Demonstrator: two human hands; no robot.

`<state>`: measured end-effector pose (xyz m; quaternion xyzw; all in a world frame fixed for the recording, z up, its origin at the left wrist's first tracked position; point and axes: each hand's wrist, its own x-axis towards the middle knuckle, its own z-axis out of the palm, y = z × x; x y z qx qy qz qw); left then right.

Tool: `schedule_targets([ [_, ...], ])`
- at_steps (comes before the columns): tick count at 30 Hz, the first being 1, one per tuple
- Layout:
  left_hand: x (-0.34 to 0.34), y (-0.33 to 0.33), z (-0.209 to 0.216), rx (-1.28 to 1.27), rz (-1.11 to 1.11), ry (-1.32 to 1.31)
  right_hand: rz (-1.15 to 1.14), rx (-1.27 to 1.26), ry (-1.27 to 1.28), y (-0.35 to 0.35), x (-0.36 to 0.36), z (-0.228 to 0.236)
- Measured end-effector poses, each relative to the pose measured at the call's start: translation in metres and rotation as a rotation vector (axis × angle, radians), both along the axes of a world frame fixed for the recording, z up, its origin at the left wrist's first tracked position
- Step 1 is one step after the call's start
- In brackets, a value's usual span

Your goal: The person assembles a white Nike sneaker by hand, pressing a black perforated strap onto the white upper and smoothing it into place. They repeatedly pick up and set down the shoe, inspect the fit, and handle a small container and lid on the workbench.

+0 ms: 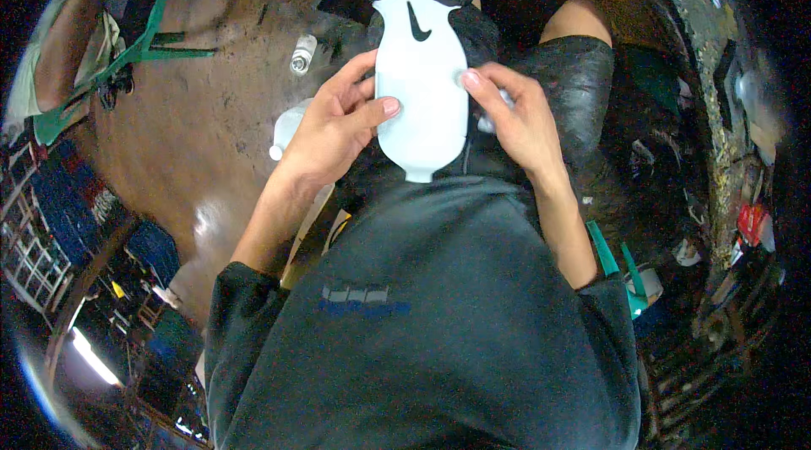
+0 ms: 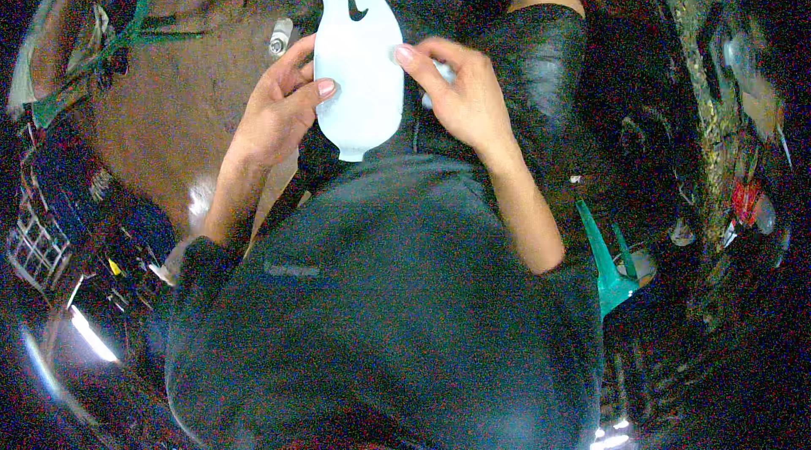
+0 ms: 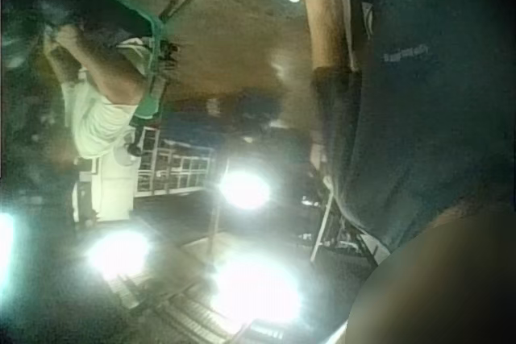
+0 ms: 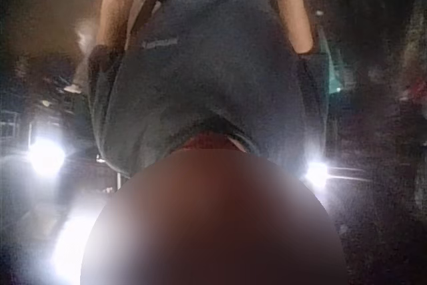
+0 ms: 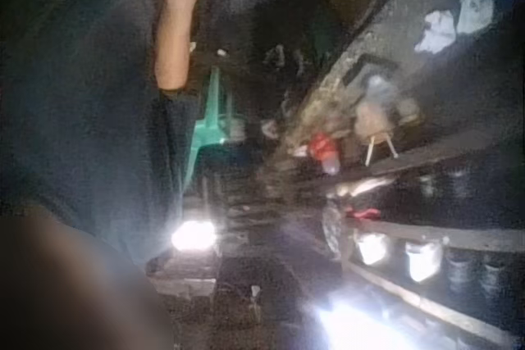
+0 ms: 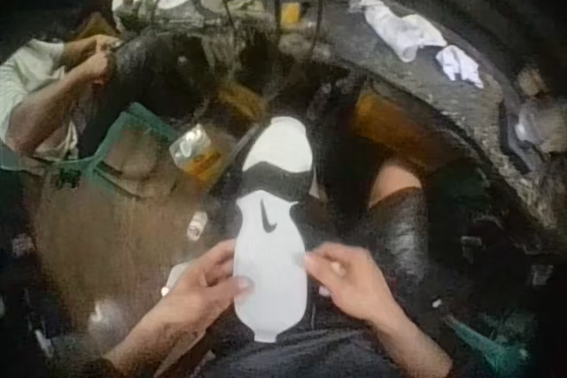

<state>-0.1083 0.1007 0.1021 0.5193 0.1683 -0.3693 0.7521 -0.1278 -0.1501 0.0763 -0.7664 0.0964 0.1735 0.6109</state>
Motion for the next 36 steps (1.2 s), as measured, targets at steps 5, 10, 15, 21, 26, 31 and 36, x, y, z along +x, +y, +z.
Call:
schedule_targets([
  [5, -0.008, -0.005, -0.020, -0.354, 0.117, 0.072, -0.025, 0.239, 0.160, -0.010, -0.015, 0.010],
  [10, -0.022, -0.009, -0.050, -0.246, 0.044, -0.108, 0.144, -0.059, 0.114, -0.007, -0.021, 0.008],
  [15, -0.026, -0.006, -0.069, -0.273, 0.076, -0.113, 0.152, -0.160, 0.040, 0.001, -0.025, -0.003],
  [21, -0.020, -0.010, -0.075, -0.309, 0.176, -0.033, 0.152, -0.214, -0.069, 0.004, -0.021, -0.011],
  [26, -0.017, -0.015, -0.074, -0.265, 0.185, -0.031, 0.120, -0.188, -0.056, 0.003, -0.020, -0.016],
  [31, -0.017, -0.018, -0.078, -0.166, 0.171, -0.034, 0.090, -0.171, -0.009, 0.002, -0.018, -0.023],
  [36, -0.018, -0.019, -0.078, -0.072, 0.115, -0.064, 0.045, -0.062, 0.016, -0.002, -0.016, -0.028],
])
